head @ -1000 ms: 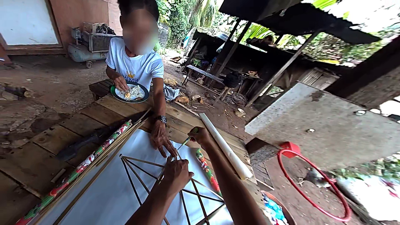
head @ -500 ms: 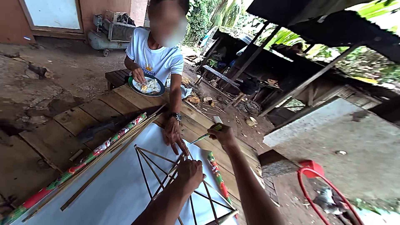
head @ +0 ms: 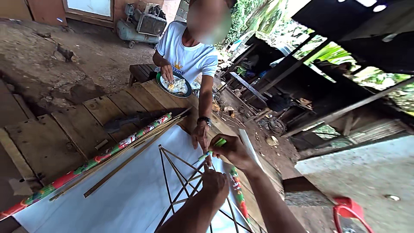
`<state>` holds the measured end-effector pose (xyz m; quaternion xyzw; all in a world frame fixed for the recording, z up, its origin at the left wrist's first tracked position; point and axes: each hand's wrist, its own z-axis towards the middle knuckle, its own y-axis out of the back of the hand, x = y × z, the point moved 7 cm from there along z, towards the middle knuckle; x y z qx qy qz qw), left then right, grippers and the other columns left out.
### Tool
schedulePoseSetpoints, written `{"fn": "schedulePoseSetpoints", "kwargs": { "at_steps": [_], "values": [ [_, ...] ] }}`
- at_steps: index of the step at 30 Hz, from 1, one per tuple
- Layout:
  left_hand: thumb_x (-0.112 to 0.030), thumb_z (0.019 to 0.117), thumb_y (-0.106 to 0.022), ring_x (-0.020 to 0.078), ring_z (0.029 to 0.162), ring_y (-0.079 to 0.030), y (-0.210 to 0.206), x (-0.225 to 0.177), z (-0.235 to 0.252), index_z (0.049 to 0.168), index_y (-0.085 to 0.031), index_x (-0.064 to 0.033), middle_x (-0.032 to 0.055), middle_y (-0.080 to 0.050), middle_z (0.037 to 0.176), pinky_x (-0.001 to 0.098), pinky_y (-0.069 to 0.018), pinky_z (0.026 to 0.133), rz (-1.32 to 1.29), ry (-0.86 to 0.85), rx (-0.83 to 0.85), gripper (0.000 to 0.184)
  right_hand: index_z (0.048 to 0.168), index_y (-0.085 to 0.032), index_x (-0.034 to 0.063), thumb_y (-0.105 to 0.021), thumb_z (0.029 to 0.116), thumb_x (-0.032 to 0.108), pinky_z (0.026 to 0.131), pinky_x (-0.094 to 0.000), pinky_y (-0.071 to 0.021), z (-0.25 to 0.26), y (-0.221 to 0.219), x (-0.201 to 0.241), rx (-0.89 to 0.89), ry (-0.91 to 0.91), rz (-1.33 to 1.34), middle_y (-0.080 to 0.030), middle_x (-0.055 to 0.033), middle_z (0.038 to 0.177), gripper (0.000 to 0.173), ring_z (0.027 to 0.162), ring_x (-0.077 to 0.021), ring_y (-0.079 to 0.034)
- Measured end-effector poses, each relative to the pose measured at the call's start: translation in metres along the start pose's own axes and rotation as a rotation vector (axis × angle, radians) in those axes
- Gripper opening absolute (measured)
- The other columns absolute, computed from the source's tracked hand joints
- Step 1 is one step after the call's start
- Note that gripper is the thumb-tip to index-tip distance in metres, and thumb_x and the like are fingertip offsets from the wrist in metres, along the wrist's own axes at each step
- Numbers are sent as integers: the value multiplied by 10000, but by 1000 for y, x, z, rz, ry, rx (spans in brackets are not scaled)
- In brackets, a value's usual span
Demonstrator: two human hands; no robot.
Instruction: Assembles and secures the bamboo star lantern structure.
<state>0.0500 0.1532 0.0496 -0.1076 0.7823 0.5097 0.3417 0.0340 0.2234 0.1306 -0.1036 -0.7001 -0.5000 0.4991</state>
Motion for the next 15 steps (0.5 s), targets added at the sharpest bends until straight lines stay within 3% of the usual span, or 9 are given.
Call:
{"fn": "schedulePoseSetpoints", "kwargs": {
  "at_steps": [10, 13, 15],
  "values": [
    [-218, 1049, -558, 384, 1323, -508, 0, -2, -4, 1359, -563, 47, 231, -636, 1297, 541, -138, 1233, -24, -50, -40, 407, 898, -630, 76, -659, 888, -2, 524, -187, -535, 2, -29, -17, 116, -144, -51, -660, 57, 673, 84, 532, -35, -619],
    [-121, 1044, -531, 358, 1289, -540, 1, -3, -5, 1344, -576, 44, 217, -651, 1269, 522, -198, 1215, -25, -27, -43, 345, 891, -636, 81, -651, 878, -7, 533, -186, -539, 2, -34, -19, 131, -166, -70, -667, 59, 677, 91, 535, -34, -621],
    [-35, 1056, -439, 369, 1274, -551, 3, -3, -7, 1321, -574, 80, 239, -651, 1250, 521, -222, 1205, -39, -28, -70, 319, 894, -636, 84, -645, 878, -4, 540, -184, -539, 2, -37, -22, 140, -181, -99, -666, 65, 681, 89, 540, -30, -620]
  ]
}}
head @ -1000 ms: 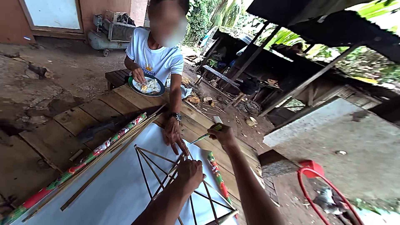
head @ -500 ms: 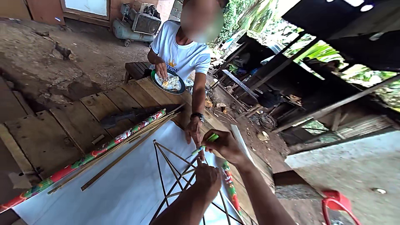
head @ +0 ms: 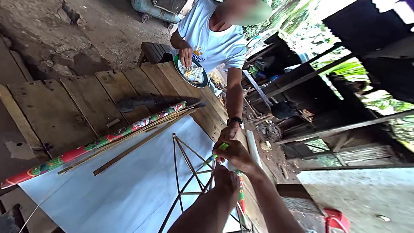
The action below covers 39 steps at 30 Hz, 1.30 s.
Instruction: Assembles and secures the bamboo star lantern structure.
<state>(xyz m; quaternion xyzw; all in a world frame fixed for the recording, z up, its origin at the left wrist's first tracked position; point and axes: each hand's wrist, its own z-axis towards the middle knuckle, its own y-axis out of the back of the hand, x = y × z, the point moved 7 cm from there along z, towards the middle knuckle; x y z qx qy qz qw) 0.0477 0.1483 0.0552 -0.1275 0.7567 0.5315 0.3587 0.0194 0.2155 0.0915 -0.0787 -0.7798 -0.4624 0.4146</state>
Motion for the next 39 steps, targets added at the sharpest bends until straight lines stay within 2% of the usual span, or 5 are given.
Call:
{"fn": "schedulePoseSetpoints", "kwargs": {
  "at_steps": [3, 26, 30, 34, 39],
  "values": [
    [-8, 1081, -313, 382, 1259, -581, 2, 2, -1, 1306, -573, 117, 258, -661, 1244, 485, -274, 1201, -11, 11, -51, 366, 895, -641, 78, -645, 877, -6, 531, -180, -536, 2, -2, -3, 2, -20, -10, -673, 61, 684, 87, 539, -29, -623],
    [-36, 1098, -288, 378, 1367, -496, -2, 5, 7, 1315, -561, 119, 268, -622, 1314, 491, -157, 1249, -129, 13, -24, 382, 915, -622, 68, -648, 916, 3, 483, -174, -505, 13, -8, -10, 48, -146, -83, -646, 42, 642, 69, 497, -31, -600],
    [-61, 1099, -309, 351, 1450, -405, -3, 9, 8, 1339, -566, 115, 273, -552, 1422, 442, -112, 1262, -268, 40, -57, 394, 928, -616, 57, -635, 932, -4, 488, -174, -508, 15, -5, -14, 58, -169, -91, -648, 31, 655, 64, 511, -34, -608],
    [4, 1075, -330, 348, 1434, -409, 0, 4, 3, 1325, -571, 88, 231, -590, 1379, 462, -188, 1230, -94, 11, -8, 357, 936, -618, 66, -632, 930, 7, 484, -168, -502, 14, -2, -16, 70, -160, -96, -656, 40, 654, 61, 511, -30, -610],
    [-15, 1084, -337, 328, 1395, -437, 1, 5, 1, 1334, -585, 68, 227, -578, 1374, 418, -217, 1215, -189, 40, -4, 362, 941, -614, 73, -636, 929, 9, 468, -156, -483, 13, 2, -18, 73, -172, -102, -650, 48, 649, 69, 511, -16, -604]
  ]
}}
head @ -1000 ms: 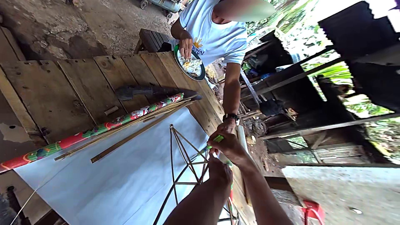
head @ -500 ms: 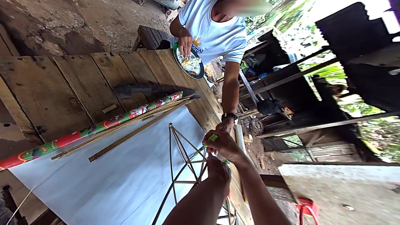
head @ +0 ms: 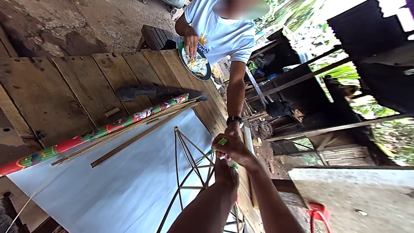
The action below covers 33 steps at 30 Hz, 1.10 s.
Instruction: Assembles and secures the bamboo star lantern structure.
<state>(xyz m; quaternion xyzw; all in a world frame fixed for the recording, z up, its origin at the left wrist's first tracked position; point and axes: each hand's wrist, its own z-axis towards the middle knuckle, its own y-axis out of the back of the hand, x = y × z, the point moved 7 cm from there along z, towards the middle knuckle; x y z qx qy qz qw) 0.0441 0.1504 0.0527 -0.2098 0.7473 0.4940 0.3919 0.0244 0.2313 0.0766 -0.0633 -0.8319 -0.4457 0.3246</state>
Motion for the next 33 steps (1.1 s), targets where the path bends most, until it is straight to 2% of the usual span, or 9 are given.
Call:
{"fn": "schedulePoseSetpoints", "kwargs": {
  "at_steps": [3, 8, 10, 18, 23, 27, 33],
  "values": [
    [-18, 1085, -338, 352, 1409, -425, 0, 1, 0, 1346, -573, 77, 244, -560, 1398, 432, -222, 1219, -9, -6, 6, 364, 938, -615, 73, -641, 924, 12, 504, -159, -499, 1, 2, -2, -7, 26, -11, -652, 53, 662, 68, 532, -11, -610],
    [-42, 1094, -339, 333, 1397, -444, 1, 1, 0, 1350, -580, 61, 224, -590, 1370, 425, -199, 1230, -34, -12, 15, 366, 911, -621, 82, -639, 900, 18, 599, -182, -539, 4, 5, -5, 1, 95, 7, -650, 78, 690, 68, 579, -20, -619],
    [-40, 1092, -342, 339, 1393, -448, 0, 1, 1, 1347, -577, 63, 218, -611, 1342, 446, -178, 1239, 4, -33, 21, 361, 911, -621, 75, -641, 902, 7, 600, -187, -541, 5, 6, -5, 1, 94, 14, -655, 68, 686, 71, 580, -29, -623],
    [-14, 1079, -365, 348, 1414, -439, 1, -1, 0, 1367, -563, 66, 228, -605, 1355, 464, -194, 1244, 49, -36, 34, 358, 919, -612, 49, -629, 912, -14, 618, -206, -549, 12, 27, -19, -48, 83, -26, -658, 56, 703, 66, 594, -36, -628],
    [-2, 1070, -379, 361, 1423, -433, 0, -2, 1, 1374, -559, 59, 227, -599, 1373, 483, -194, 1243, 107, -52, 57, 358, 914, -599, 10, -612, 928, -70, 625, -199, -541, 17, 47, -26, -119, 18, -52, -638, 29, 702, 82, 595, -39, -617],
    [5, 1061, -402, 362, 1426, -426, 0, -2, 0, 1372, -556, 58, 224, -603, 1363, 497, -175, 1247, 115, -64, 69, 351, 932, -604, -14, -622, 937, -74, 637, -208, -551, 25, 64, -39, -158, -26, -65, -646, 8, 702, 63, 602, -52, -629],
    [11, 1056, -407, 351, 1399, -451, 1, -2, 2, 1356, -569, 52, 214, -616, 1339, 486, -197, 1236, 123, -48, 69, 344, 962, -607, -48, -640, 951, -59, 629, -212, -546, 35, 84, -48, -233, -90, -141, -643, -35, 713, 36, 594, -58, -621]
  ]
}}
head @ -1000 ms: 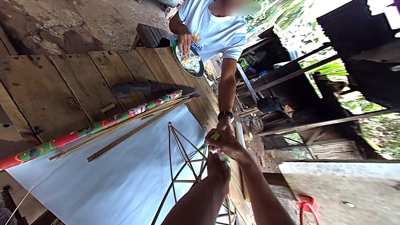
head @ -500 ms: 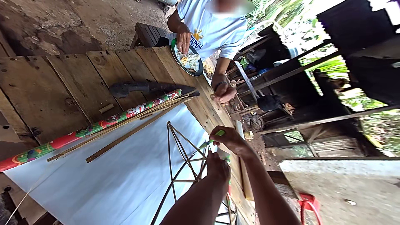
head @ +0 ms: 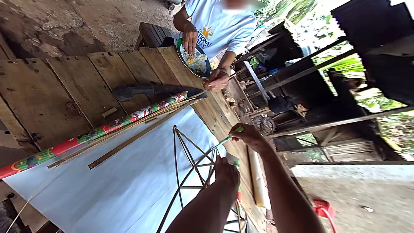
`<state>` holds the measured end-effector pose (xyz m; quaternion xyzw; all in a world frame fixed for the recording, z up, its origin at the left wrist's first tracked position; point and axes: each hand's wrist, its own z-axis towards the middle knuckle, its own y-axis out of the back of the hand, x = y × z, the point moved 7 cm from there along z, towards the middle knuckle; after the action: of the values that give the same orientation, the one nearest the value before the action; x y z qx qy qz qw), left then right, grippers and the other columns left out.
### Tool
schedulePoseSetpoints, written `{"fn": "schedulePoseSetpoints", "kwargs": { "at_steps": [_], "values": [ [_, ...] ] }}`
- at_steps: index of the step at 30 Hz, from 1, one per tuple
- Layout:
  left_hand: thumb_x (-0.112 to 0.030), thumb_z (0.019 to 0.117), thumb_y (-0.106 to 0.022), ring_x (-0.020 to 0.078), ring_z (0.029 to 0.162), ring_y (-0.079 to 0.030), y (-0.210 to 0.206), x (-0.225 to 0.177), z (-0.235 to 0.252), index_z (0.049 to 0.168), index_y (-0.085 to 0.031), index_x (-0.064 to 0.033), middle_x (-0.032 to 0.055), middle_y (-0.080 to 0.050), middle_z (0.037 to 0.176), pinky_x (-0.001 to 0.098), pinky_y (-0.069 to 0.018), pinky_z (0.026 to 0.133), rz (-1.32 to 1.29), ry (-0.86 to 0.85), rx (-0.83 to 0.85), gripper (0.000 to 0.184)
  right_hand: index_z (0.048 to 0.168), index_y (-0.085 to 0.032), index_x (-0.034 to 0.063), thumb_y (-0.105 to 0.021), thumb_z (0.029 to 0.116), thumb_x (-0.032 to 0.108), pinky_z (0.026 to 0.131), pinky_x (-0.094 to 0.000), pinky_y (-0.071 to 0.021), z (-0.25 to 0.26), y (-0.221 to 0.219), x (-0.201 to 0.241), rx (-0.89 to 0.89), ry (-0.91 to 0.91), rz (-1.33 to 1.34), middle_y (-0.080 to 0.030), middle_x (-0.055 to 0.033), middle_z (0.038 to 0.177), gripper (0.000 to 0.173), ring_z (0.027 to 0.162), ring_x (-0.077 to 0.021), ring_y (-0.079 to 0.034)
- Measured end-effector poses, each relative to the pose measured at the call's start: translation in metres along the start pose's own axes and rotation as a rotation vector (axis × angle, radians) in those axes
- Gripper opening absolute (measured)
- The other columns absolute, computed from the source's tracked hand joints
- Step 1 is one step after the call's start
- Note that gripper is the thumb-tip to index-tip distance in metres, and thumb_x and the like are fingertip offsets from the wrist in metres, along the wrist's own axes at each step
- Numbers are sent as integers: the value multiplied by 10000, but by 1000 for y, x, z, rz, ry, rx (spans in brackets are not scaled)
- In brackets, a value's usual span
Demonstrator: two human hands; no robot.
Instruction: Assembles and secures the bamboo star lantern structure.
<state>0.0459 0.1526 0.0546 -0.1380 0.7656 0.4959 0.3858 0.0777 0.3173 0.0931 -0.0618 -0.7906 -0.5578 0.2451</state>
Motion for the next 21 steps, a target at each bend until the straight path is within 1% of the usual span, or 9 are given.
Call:
{"fn": "schedulePoseSetpoints", "kwargs": {
  "at_steps": [2, 4, 8, 11, 16, 18, 21],
  "values": [
    [16, 1047, -426, 352, 1401, -448, 0, 0, 0, 1348, -575, 50, 211, -617, 1339, 490, -190, 1238, 0, -4, 1, 338, 974, -606, -55, -642, 957, -50, 629, -217, -542, 3, 3, -1, -23, -13, -23, -639, -48, 721, 40, 594, -64, -616],
    [14, 1046, -428, 350, 1393, -456, 0, 0, -1, 1348, -574, 52, 211, -615, 1340, 490, -205, 1230, 13, -5, -1, 338, 984, -606, -59, -645, 963, -36, 641, -227, -544, 4, 6, 0, -41, -27, -53, -635, -64, 735, 51, 602, -75, -616],
    [6, 1063, -391, 351, 1410, -442, 0, 0, 0, 1367, -563, 53, 215, -607, 1355, 486, -193, 1239, -10, 1, 3, 352, 995, -609, -64, -652, 968, -21, 658, -242, -543, 4, 6, 5, -62, -38, -107, -637, -86, 757, 66, 618, -86, -616],
    [-5, 1063, -405, 354, 1421, -432, -2, 1, 2, 1372, -565, 45, 217, -604, 1363, 492, -168, 1248, -38, -3, 1, 352, 1038, -616, -88, -655, 971, -10, 698, -293, -549, 5, 5, 7, -61, -45, -142, -646, -135, 820, 110, 661, -128, -622],
    [-9, 1063, -411, 353, 1425, -426, -1, 1, 1, 1362, -578, 42, 216, -601, 1368, 486, -158, 1250, -68, -8, -10, 346, 1045, -626, -85, -660, 980, 18, 726, -338, -550, 6, 6, 8, -73, -53, -196, -652, -158, 842, 126, 687, -159, -630],
    [-14, 1068, -398, 354, 1434, -417, -2, 1, 1, 1370, -569, 47, 221, -594, 1379, 485, -148, 1255, -72, -7, -7, 352, 1022, -629, -68, -663, 975, 17, 695, -308, -547, 0, 8, 13, -105, -26, -170, -647, -130, 794, 103, 655, -134, -624],
    [-19, 1075, -382, 362, 1439, -409, -1, 2, 1, 1370, -567, 55, 230, -586, 1389, 486, -152, 1252, -77, -4, -3, 355, 960, -616, -36, -675, 940, -32, 630, -238, -540, -16, 7, 32, -124, 90, -60, -633, -56, 715, 63, 596, -77, -614]
  ]
}}
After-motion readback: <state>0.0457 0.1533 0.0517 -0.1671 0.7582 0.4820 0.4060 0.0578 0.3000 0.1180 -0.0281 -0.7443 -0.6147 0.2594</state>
